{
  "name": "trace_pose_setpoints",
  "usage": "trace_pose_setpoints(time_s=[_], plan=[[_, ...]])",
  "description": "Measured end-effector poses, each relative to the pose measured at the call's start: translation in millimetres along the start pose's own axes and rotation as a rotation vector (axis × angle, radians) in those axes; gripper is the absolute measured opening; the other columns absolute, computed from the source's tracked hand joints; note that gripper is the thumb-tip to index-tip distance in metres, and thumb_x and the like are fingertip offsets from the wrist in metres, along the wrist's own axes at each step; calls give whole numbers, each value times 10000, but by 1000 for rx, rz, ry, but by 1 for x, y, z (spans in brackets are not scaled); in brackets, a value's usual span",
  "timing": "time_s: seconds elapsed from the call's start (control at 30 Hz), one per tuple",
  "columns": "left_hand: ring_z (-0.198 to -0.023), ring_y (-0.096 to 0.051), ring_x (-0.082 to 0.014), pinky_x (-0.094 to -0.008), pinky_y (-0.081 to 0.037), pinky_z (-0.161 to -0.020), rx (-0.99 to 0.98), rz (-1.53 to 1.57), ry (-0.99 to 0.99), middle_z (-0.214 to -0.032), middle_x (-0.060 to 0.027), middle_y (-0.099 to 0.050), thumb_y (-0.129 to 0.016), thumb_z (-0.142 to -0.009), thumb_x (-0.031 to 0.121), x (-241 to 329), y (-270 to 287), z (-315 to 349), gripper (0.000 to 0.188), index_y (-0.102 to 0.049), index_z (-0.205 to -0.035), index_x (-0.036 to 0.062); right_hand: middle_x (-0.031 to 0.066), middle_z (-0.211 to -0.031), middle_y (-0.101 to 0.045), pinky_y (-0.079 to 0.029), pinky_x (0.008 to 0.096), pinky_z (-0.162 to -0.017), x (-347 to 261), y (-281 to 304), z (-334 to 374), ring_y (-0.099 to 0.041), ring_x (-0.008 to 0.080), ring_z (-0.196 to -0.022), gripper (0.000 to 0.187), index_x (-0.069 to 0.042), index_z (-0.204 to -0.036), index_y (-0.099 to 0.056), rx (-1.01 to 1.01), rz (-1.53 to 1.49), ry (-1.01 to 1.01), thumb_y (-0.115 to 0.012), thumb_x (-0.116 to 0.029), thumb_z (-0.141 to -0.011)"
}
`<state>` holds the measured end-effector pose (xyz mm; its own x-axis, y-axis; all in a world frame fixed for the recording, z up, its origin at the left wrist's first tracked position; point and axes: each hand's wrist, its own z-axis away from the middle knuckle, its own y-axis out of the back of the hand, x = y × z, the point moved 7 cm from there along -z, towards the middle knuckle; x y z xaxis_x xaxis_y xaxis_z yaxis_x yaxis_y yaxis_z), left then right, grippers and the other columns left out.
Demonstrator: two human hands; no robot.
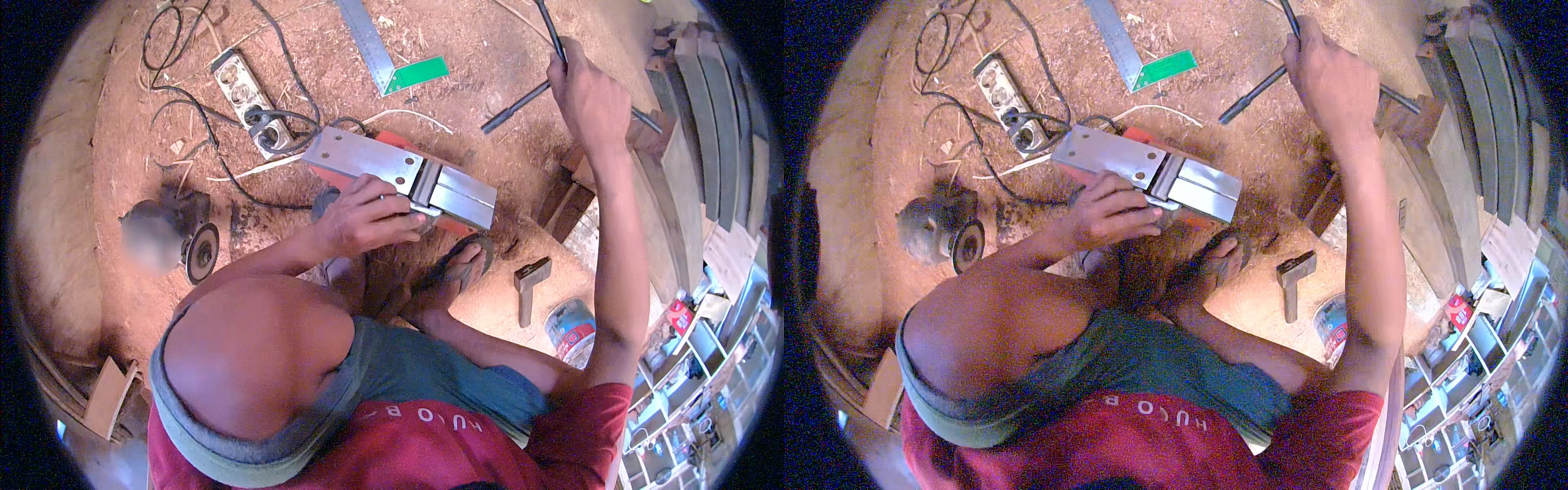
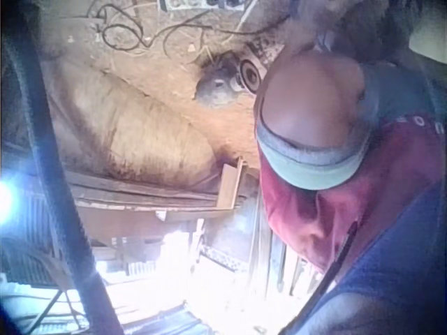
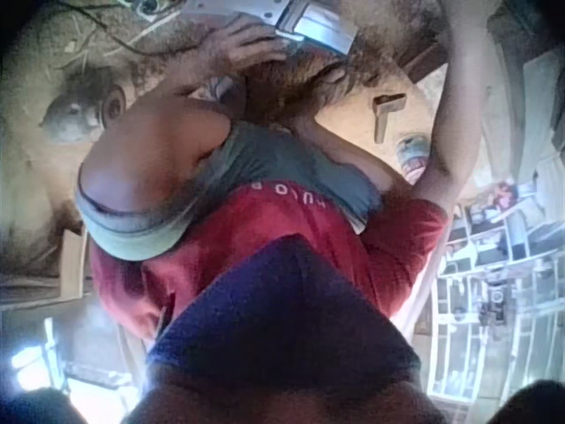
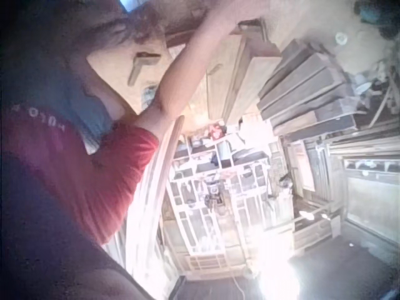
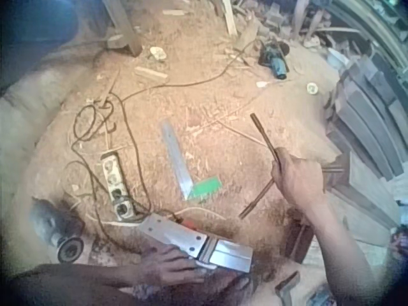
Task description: The person uses a socket wrench to loosen bolts on an electric planer and removes a metal plate. They then check the alignment using a square ruler.
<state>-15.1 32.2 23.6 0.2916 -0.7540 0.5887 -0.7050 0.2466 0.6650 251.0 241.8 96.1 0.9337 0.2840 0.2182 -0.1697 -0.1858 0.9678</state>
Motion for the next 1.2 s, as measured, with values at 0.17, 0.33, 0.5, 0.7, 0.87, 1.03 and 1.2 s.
trace_pose_setpoints(time_s=[0.17, 0.33, 0.5, 0.7, 0.87, 1.03, 1.2], plan=[[-895, -614, -250, -410, -475, -796, 154, 16, 260, -839, -20, -610, -944, -673, 358, -9, -1, 9, 369, -719, -826, 107, 114, -801, -750, -586, 470, -571, -64, 36, 27, -735, 334, -656, 234, -152, -1181, -628, -67, -84, 44, -622, -309, -1007], [-858, -605, -264, -410, -462, -799, 200, 32, 275, -840, -33, -633, -945, -674, 370, -10, 3, -2, 395, -688, -780, 89, 31, -784, -719, -589, 397, -584, -122, 50, 38, -744, 229, -664, 181, -146, -1110, -628, 12, -28, 217, -645, -237, -955], [-864, -600, -269, -417, -457, -814, 267, 26, 276, -888, -32, -660, -943, -681, 370, -9, 11, 2, 403, -678, -775, 82, 19, -786, -698, -589, 374, -590, -155, 65, 33, -750, 208, -682, 219, -100, -1115, -627, -21, 16, 290, -644, -202, -922], [-923, -604, -282, -424, -452, -845, 227, 24, 290, -929, -44, -675, -940, -694, 365, -7, 12, -2, 388, -677, -777, 92, 10, -760, -669, -583, 347, -591, -172, 76, 38, -736, 187, -671, 260, -68, -1126, -632, 8, 122, 294, -650, -208, -908], [-928, -602, -300, -441, -460, -848, 181, -66, 266, -944, -66, -681, -915, -741, 398, -8, 17, -3, 397, -678, -788, 83, -7, -742, -654, -568, 319, -580, -187, 82, 37, -726, 163, -664, 257, -61, -1090, -645, -5, 179, 290, -664, -225, -893], [-932, -638, -314, -452, -494, -842, 278, 134, 557, -954, -110, -690, -834, -868, 346, -60, 34, -21, 345, -697, -942, 38, -25, -740, -650, -548, 279, -568, -192, 81, 38, -729, 156, -674, 206, -57, -1029, -677, 31, 262, 219, -661, -221, -905], [-731, -587, -249, -415, -494, -680, 663, 914, 1010, -830, -65, -615, -498, -1077, 489, -148, 28, -86, 461, -642, -978, 63, 13, -774, -689, -538, 310, -575, -186, 107, 39, -734, 180, -704, 133, -94, -943, -741, -206, 208, 185, -676, -192, -883]])
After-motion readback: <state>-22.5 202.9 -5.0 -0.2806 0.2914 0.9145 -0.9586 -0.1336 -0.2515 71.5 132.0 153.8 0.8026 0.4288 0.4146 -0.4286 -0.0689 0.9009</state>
